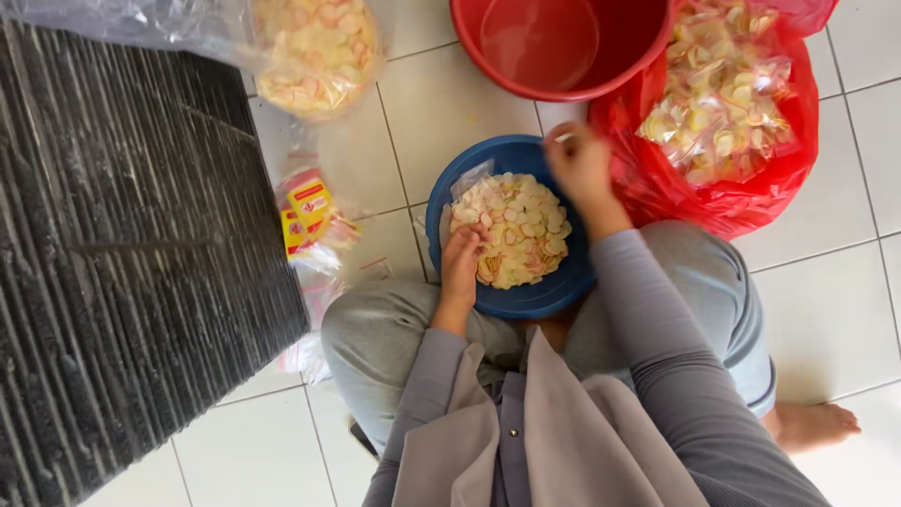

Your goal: Bagging small crackers from a bowl into individual plastic bags while sitting on the floor

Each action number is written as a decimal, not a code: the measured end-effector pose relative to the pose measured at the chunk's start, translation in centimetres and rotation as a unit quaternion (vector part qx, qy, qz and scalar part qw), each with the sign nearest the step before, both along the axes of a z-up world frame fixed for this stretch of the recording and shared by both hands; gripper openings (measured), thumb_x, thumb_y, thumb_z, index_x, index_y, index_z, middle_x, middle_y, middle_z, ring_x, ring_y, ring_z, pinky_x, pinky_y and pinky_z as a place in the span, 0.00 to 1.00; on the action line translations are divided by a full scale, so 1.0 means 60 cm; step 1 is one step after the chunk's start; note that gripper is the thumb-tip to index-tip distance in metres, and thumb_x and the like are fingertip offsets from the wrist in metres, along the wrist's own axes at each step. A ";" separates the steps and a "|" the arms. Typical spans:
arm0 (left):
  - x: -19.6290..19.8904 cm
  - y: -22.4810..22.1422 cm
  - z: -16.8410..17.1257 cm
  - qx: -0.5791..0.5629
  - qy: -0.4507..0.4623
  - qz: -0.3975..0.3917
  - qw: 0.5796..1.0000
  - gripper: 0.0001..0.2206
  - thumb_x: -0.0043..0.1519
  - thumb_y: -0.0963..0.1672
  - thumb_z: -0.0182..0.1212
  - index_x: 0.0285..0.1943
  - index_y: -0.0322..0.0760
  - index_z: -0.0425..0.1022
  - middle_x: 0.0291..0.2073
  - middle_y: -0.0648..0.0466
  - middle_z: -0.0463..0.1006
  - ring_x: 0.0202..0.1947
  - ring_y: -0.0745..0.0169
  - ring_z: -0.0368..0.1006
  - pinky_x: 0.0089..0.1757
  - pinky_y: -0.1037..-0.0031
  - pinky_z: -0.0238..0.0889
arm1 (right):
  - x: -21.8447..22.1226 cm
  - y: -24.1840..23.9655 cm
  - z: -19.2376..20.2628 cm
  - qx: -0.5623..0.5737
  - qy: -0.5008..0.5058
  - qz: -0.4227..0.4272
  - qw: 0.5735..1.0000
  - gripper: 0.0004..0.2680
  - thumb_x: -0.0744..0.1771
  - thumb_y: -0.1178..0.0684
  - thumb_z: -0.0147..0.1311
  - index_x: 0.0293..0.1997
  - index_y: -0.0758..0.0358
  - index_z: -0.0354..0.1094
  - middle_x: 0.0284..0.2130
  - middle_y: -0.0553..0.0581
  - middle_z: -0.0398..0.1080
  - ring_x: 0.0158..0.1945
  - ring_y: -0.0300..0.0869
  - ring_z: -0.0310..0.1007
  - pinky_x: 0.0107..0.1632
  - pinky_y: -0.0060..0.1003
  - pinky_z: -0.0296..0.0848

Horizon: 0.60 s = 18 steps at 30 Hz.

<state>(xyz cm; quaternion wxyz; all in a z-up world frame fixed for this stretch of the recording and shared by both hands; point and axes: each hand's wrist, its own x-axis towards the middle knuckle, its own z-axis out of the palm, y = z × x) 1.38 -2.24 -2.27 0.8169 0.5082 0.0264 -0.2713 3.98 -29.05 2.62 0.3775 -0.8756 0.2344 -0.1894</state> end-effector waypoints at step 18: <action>-0.012 -0.002 0.091 0.146 -0.066 -0.052 0.986 0.24 0.63 0.49 0.70 0.65 0.40 0.67 0.58 0.41 0.68 0.65 0.43 0.61 0.61 0.55 0.53 | -0.096 0.142 0.027 -0.005 0.085 0.173 0.981 0.08 0.62 0.52 0.66 0.40 0.59 0.75 0.33 0.60 0.76 0.39 0.58 0.78 0.40 0.52 0.77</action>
